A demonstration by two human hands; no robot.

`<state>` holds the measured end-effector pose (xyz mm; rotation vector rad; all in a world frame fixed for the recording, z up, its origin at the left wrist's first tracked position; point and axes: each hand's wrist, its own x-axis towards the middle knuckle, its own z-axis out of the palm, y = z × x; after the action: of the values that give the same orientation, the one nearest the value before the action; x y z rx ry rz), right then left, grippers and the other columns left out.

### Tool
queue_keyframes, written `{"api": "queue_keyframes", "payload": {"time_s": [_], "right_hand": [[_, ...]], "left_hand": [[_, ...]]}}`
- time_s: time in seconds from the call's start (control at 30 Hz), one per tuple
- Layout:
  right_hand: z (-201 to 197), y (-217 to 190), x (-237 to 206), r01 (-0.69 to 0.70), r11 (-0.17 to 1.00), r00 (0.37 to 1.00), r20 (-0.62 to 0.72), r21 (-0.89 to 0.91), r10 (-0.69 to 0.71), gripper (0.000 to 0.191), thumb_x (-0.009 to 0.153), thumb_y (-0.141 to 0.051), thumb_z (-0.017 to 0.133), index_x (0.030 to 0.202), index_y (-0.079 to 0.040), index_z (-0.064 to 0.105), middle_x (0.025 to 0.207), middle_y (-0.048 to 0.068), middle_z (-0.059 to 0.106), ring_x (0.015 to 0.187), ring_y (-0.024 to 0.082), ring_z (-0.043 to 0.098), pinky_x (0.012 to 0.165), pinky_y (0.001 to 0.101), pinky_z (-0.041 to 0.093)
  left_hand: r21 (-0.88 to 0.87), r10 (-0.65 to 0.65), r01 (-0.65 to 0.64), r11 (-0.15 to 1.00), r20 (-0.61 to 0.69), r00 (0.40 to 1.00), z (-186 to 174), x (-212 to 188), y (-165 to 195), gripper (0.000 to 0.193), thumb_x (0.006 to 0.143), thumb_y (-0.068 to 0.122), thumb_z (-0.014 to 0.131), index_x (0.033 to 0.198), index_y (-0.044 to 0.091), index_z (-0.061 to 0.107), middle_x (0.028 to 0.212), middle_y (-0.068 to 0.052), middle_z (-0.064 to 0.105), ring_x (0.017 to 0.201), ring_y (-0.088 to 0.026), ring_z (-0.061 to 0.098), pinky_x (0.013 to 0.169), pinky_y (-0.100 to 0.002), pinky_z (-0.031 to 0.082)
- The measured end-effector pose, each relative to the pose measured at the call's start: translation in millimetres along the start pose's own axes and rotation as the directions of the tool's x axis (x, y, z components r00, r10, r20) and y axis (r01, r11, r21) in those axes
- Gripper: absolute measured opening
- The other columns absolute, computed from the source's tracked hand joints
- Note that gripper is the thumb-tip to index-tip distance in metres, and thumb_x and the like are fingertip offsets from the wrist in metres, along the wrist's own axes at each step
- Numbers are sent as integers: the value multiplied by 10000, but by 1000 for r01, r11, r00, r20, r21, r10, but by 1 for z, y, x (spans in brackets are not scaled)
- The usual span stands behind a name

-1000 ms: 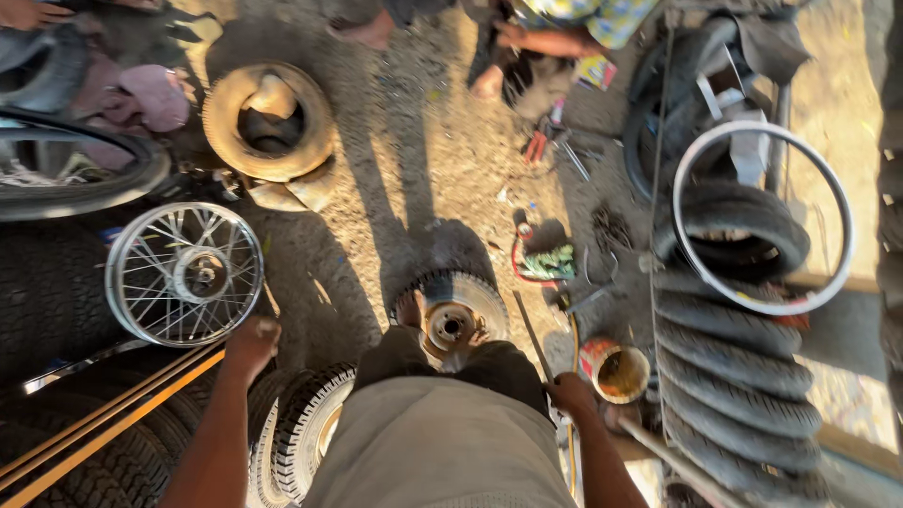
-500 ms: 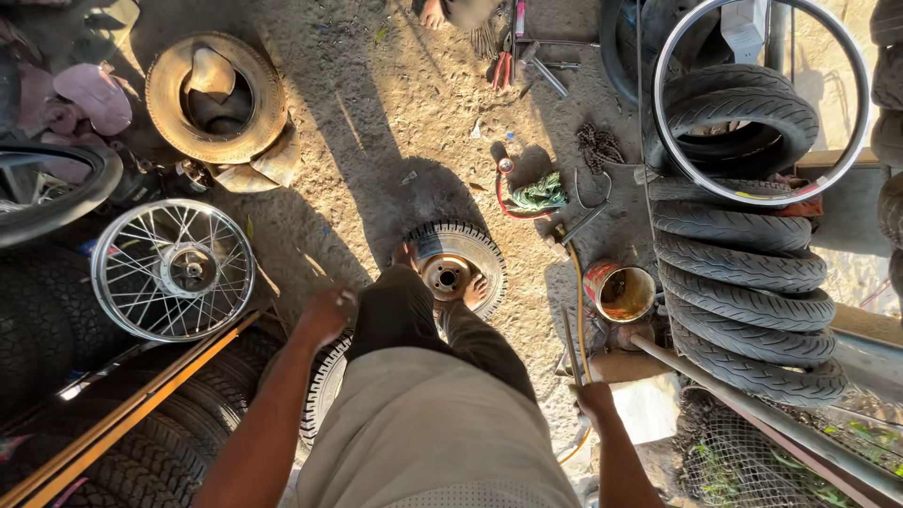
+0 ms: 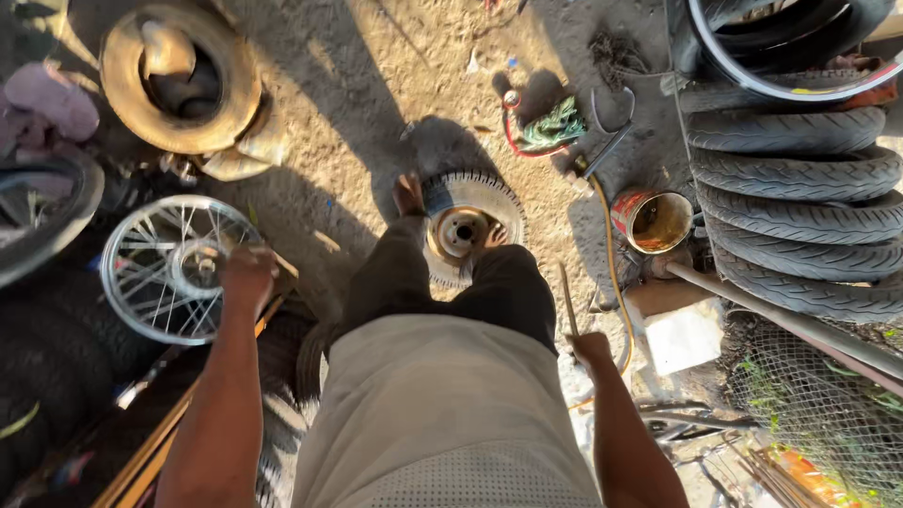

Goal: The person uses a metal tire iron to pry a tire off a metal rim. They repeatedly insert the tool between the tire bead and rim, applying leverage to separate them. The tire is gradually loosened from the rim.

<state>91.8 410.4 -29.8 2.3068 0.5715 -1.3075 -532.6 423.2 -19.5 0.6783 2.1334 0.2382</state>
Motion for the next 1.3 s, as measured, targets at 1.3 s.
{"api": "queue_keyframes", "payload": {"time_s": [1.3], "right_hand": [[-48,57,25,369,823,920,43,-431,-390,503,875,-497,708,718,-26,785,640,135,743,621,266,761,699,391,597]], "left_hand": [[-48,224,-222,974,57,973,95,-100,-29,276,968,202,684,1177,23,668,1049,-219,724,942,-381,695,766,-467,542]]}}
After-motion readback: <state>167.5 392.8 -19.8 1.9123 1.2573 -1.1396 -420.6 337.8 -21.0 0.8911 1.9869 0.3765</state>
